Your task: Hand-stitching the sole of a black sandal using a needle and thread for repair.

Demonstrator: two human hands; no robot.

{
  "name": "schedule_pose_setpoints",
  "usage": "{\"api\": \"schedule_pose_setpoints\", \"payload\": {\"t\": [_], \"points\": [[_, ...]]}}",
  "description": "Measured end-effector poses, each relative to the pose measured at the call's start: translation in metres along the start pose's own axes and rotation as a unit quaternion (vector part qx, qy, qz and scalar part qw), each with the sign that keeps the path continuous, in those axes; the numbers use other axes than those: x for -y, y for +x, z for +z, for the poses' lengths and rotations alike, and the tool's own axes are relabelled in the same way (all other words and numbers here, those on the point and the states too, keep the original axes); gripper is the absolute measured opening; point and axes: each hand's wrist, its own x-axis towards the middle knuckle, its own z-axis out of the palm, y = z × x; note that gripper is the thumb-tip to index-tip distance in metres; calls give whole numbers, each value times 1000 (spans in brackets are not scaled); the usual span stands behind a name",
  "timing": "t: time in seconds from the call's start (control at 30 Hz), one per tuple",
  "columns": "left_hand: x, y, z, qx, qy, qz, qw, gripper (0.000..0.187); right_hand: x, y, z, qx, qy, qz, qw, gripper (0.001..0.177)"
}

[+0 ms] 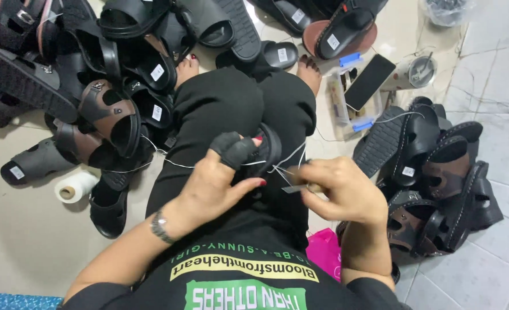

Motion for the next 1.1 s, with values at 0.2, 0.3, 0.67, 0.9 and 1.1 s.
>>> {"api": "schedule_pose_setpoints", "payload": {"t": [0.2, 0.3, 0.67, 0.9, 1.1], "points": [[4, -9, -14, -83, -99, -71, 989, 50, -31, 5, 79, -236, -335, -34, 912, 20], [22, -26, -27, -151, 27, 2, 988, 32, -28, -13, 66, -506, -274, 27, 817, 11], [22, 6, -98, -75, 101, 28, 992, 11, -170, -259, -92, -781, -166, 71, 598, 51], [-11, 19, -65, 246, 57, -119, 960, 55, -45, -12, 51, -206, 1, 18, 978, 54], [15, 17, -29, 191, -460, -57, 865, 42, -101, -15, 88, -240, 571, -61, 783, 22]]}}
